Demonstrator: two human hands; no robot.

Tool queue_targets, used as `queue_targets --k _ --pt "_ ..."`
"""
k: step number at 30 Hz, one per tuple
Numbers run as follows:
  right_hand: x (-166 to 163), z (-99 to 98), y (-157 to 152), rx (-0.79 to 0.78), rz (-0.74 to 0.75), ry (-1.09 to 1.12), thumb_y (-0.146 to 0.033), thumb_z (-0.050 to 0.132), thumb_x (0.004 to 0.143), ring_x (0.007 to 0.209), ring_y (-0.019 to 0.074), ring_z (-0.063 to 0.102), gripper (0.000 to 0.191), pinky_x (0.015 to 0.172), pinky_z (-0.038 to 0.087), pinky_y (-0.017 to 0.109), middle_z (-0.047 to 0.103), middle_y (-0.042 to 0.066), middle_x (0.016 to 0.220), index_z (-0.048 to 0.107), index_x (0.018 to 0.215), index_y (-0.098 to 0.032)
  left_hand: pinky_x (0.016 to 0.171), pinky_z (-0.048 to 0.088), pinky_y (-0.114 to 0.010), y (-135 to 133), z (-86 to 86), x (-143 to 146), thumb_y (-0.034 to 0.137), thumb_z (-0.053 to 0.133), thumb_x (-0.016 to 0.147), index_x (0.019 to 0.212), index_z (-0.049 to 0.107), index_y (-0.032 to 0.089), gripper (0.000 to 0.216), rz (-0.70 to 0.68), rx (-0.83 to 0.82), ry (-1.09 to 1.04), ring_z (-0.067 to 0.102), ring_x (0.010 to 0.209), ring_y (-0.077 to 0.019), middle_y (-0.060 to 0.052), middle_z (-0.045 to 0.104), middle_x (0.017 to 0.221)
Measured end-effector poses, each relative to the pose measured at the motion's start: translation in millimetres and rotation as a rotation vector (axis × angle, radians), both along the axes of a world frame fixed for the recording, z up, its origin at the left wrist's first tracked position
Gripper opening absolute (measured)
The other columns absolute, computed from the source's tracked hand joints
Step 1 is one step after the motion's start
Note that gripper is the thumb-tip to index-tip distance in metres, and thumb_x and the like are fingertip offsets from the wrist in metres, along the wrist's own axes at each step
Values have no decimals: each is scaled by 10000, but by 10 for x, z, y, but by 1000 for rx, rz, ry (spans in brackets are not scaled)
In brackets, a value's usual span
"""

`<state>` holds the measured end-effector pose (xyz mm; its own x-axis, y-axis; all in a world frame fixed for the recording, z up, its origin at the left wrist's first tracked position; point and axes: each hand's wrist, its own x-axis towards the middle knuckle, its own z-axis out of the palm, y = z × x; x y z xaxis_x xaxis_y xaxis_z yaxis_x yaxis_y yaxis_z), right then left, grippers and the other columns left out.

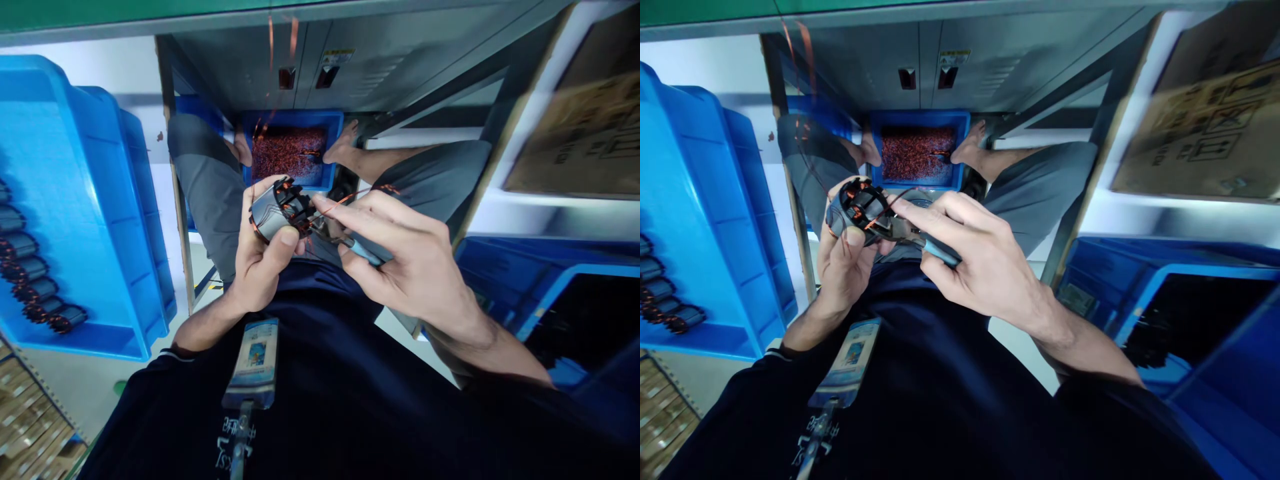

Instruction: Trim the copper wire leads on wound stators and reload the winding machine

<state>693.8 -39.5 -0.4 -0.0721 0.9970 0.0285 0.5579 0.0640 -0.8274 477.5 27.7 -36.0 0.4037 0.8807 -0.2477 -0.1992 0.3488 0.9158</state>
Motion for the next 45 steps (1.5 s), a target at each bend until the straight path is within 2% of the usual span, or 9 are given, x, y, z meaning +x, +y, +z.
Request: queue_targets --k 7,12,18,23,27,31,34,41,45 --pt "22 -33 29 60 -5 -32 -173 736 1100 951 230 847 605 838 737 382 868 7 1157 757 1650 -425 673 643 -372 -35 -56 7 594 845 1058 1436 763 403 431 -15 -5 -5 657 706 -173 -14 727 1085" --pt "59 -265 264 7 14 145 -266 775 1116 1048 272 898 375 1008 753 412 920 13 1249 893 1464 -341 691 600 -369 -16 -181 38 641 854 1043 1431 683 380 498 20 -76 36 674 749 -178 -19 751 1134" --pt "81 -439 267 56 13 -64 -224 713 1045 1076 293 800 654 1049 725 521 810 64 1201 738 1681 -376 719 603 -381 -2 -117 48 698 856 1013 1410 676 409 523 19 -138 -11 705 820 -199 -15 733 1168" --pt "74 -374 152 124 -15 -205 -312 780 1045 1144 367 750 675 1091 678 614 741 105 1197 698 1706 -423 716 635 -392 -14 19 92 806 648 1122 1417 675 381 519 43 -153 25 770 945 -245 -60 720 1221" --pt "87 -350 128 122 -33 -250 -322 743 1063 1147 385 733 697 1077 654 641 709 111 1212 655 1742 -455 697 652 -370 -25 72 131 793 693 1108 1414 682 370 521 74 -179 30 791 960 -252 -61 753 1195" --pt "95 -355 104 262 -68 -285 -221 690 1038 1066 332 713 770 992 643 605 680 88 1186 609 1772 -441 727 674 -358 -20 113 136 795 702 1107 1437 690 359 547 82 -215 49 827 1055 -273 -54 779 1173" --pt "85 -322 102 241 -75 -302 -202 680 1040 1083 321 716 765 992 635 576 690 87 1191 615 1766 -434 762 682 -369 -24 128 134 789 690 1118 1457 677 360 547 70 -212 59 821 1051 -266 -50 778 1184" --pt "65 -256 142 289 -35 -274 -172 689 1013 897 248 712 640 860 659 438 736 64 1042 758 1635 -309 742 692 -349 -67 102 105 664 748 1124 1444 674 355 451 33 -171 43 754 974 -216 -59 718 1295" --pt "48 -273 110 170 1 -59 -106 634 1041 776 176 733 657 772 674 327 837 13 1016 756 1648 -325 1017 721 -428 -61 74 57 638 741 1120 1464 694 352 450 -26 -66 78 754 1189 -277 -73 733 1333"
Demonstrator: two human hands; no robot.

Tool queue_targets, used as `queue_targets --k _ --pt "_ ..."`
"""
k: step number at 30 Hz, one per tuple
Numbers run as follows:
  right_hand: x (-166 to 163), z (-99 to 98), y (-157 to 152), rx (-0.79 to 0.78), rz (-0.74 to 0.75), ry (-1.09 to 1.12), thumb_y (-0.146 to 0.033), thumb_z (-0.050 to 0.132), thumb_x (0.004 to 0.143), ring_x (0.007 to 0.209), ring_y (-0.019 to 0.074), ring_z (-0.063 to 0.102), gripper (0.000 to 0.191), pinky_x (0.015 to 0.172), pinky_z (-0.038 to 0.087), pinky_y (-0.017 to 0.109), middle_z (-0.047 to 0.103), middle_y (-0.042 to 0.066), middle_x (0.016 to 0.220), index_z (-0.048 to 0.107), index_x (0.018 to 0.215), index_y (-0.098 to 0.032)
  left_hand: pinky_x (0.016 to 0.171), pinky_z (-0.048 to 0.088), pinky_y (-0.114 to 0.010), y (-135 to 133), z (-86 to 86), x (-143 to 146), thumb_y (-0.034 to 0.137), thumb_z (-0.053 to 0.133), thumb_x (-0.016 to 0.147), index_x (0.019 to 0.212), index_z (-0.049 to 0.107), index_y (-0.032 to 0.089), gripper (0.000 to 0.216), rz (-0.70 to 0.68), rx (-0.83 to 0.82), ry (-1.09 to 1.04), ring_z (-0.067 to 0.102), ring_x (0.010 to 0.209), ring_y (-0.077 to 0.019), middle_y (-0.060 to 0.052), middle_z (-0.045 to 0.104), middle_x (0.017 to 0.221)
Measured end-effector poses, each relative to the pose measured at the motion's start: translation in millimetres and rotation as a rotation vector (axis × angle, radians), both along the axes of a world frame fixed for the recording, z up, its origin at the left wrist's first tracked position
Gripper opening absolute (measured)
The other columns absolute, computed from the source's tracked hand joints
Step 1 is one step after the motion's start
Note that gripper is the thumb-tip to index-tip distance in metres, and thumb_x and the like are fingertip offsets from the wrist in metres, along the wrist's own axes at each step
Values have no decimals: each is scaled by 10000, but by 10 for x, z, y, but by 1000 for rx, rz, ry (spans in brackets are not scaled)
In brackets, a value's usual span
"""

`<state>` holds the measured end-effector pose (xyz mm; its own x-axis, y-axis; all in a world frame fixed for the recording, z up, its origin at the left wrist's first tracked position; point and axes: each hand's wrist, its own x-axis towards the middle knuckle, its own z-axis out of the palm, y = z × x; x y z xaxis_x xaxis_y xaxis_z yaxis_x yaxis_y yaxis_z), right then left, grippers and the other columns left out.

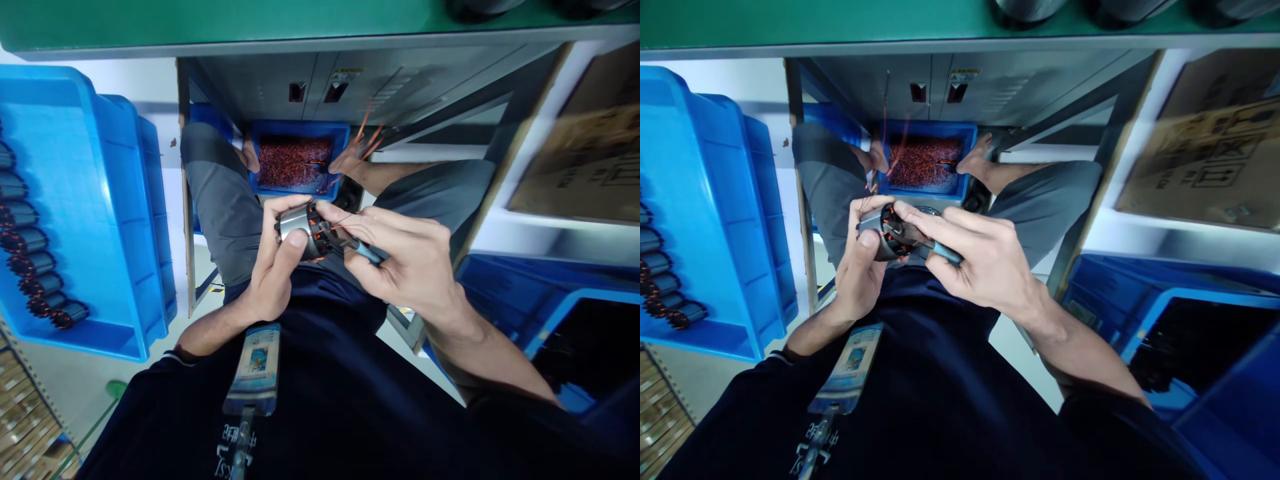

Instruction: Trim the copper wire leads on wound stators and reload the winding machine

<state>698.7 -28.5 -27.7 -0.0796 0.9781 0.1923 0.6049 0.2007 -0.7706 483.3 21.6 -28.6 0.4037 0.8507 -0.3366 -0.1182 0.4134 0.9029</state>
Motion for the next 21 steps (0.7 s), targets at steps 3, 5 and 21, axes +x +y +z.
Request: queue_targets --k 3,5,21 --pt "1 -12 -7 18 36 193 -90 638 1044 917 194 812 677 843 710 347 893 39 1302 743 1668 -331 1248 645 -536 22 -10 -12 677 728 1111 1453 718 401 439 -35 50 26 724 1348 -331 -64 755 1390" --pt "14 -1 -3 -22 24 165 -126 644 1062 929 206 804 683 868 717 371 881 45 1345 720 1699 -360 1289 618 -563 32 -7 -3 679 731 1108 1445 727 411 430 -40 36 17 720 1338 -332 -59 743 1414" --pt "-75 -368 265 -167 -19 105 -213 717 1076 1110 254 882 478 1042 709 365 909 41 1347 860 1528 -271 765 611 -334 124 -302 134 711 799 1069 1350 645 310 513 133 -256 12 759 917 -200 -39 714 1185"
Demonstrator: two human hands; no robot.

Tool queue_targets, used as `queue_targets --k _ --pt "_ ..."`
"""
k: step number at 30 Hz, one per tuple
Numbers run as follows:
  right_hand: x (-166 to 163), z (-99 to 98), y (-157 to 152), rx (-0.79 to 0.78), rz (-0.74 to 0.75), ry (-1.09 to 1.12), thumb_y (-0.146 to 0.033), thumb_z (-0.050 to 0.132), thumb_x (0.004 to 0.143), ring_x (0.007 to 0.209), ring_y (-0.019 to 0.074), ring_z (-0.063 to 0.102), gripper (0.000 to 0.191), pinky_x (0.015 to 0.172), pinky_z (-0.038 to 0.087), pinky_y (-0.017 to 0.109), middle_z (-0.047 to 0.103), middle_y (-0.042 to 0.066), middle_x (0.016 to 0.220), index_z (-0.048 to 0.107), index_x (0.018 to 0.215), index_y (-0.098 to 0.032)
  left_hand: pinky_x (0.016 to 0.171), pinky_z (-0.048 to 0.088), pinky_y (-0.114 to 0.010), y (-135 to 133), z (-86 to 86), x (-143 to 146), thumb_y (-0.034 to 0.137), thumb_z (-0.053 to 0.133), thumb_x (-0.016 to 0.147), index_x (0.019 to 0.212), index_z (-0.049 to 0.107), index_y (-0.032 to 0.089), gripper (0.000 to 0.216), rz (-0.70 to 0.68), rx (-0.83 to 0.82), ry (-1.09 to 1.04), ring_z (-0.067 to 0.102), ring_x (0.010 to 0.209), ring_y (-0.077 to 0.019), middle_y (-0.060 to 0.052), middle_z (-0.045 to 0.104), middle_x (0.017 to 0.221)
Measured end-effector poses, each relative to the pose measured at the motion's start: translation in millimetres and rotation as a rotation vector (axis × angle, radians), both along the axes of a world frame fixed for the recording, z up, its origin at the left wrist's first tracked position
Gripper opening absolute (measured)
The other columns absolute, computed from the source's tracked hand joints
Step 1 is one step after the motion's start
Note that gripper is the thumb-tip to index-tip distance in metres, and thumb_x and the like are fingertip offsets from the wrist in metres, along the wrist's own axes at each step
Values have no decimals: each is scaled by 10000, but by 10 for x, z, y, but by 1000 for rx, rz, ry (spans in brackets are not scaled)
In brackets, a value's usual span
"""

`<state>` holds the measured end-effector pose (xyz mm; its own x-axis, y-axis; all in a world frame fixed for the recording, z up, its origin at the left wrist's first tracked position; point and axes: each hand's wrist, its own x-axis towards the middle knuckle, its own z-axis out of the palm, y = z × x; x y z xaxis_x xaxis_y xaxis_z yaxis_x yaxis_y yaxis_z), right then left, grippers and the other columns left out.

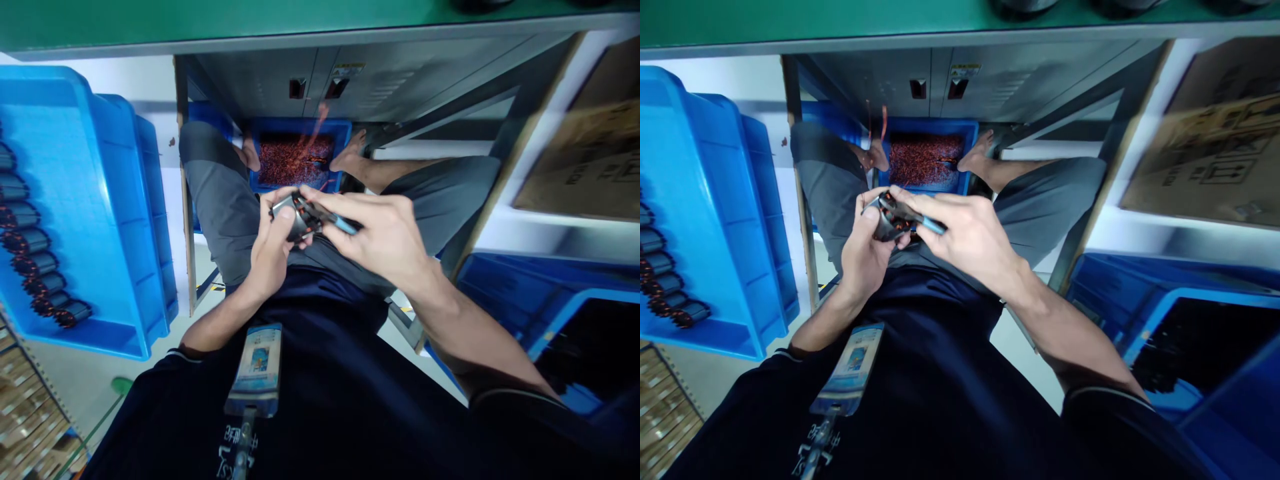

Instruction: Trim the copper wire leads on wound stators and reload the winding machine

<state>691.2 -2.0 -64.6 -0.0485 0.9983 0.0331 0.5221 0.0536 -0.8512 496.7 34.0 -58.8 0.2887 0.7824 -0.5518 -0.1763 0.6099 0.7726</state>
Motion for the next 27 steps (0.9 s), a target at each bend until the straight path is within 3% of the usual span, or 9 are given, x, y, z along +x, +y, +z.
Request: queue_targets --k 4,7,12,15,19,23,27 --pt "-70 -475 360 -220 45 38 -200 697 999 1122 279 857 542 1066 646 361 923 73 1252 858 1517 -184 617 481 -266 214 -500 37 671 764 1093 1267 612 303 434 114 -147 41 695 743 -154 0 687 1018" --pt "-90 -588 385 -211 58 14 -198 640 997 1161 300 805 636 1131 609 425 890 114 1335 786 1616 -174 576 463 -258 244 -631 -18 742 669 1129 1260 620 309 455 159 -161 46 686 723 -153 -12 707 1039" --pt "-108 -278 61 -117 55 -86 -283 614 1061 1149 344 714 710 1142 603 568 787 130 1287 646 1770 -262 677 574 -298 118 -378 -154 767 691 1116 1292 625 347 461 70 86 59 740 878 -191 -24 673 1135" --pt "-124 -44 -78 -53 20 -126 -330 628 1081 1187 361 698 708 1150 600 624 739 117 1270 624 1789 -345 891 679 -375 74 -159 -144 731 684 1128 1309 600 365 418 28 234 74 769 1110 -239 -36 675 1245" --pt "-144 164 -134 -4 -25 -170 -355 633 1090 1203 371 697 721 1130 609 649 720 118 1266 596 1808 -399 1174 647 -497 52 79 -82 713 654 1132 1316 589 381 385 7 362 92 708 1343 -290 -47 682 1394" --pt "-165 242 -169 7 -44 -187 -325 657 1072 1188 368 700 731 1112 628 640 714 122 1250 614 1797 -405 1253 602 -566 17 202 -59 728 676 1098 1298 599 405 388 -10 362 75 667 1413 -329 -55 683 1418" --pt "-190 228 -227 42 -55 -175 -309 667 1067 1143 347 696 745 1096 644 617 711 114 1235 606 1806 -385 1211 581 -596 -13 217 -69 644 630 1128 1252 600 430 248 12 439 45 662 1351 -318 -20 649 1409"
